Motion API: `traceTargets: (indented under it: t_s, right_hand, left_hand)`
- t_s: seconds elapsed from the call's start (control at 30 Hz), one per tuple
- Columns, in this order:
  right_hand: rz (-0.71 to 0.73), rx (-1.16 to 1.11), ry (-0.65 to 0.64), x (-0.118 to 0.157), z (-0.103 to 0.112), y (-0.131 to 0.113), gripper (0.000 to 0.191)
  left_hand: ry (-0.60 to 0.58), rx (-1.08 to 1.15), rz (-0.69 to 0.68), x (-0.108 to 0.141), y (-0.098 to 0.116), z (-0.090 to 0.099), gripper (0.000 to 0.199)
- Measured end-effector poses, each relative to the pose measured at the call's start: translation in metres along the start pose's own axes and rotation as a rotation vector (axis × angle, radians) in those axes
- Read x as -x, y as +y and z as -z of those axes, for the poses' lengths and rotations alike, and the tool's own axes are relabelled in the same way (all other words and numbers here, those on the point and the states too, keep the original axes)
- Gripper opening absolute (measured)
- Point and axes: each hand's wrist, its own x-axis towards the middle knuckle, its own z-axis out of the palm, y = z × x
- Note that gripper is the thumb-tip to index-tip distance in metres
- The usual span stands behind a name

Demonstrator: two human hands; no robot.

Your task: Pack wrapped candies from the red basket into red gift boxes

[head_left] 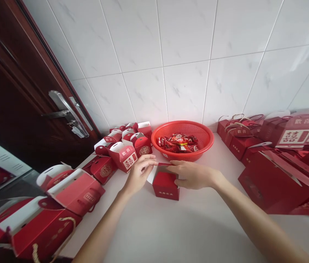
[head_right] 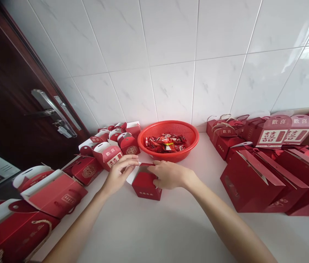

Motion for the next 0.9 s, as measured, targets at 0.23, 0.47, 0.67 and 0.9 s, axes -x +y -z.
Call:
traceTargets:
  t_s: [0.23, 0.47, 0.67, 0.9]
  right_hand:
    - [-0.047, -0.208, -0.018, -0.001, 0.01, 0.0, 0.092]
    - [-0.098, -0.284, 0.005, 0.003, 0.01, 0.005, 0.088]
    - [-0.159, -0.255, -0.034, 0.007, 0.015, 0.012, 0.092]
    - [-0.21, -0.306, -0.03, 0.01, 0.021, 0.021, 0.08]
  left_hand:
    - [-0.125, -0.327, -0.254, 0.001, 0.027, 0.009, 0.021]
    - [-0.385, -0.332, -0.11, 0.0, 0.052, 0.021, 0.021]
    - [-0.417, -0.206, -0.167, 0.01, 0.051, 0.025, 0.017]
    - [-0.396, -0.211, -0.167, 0.019, 0.049, 0.031, 0.02]
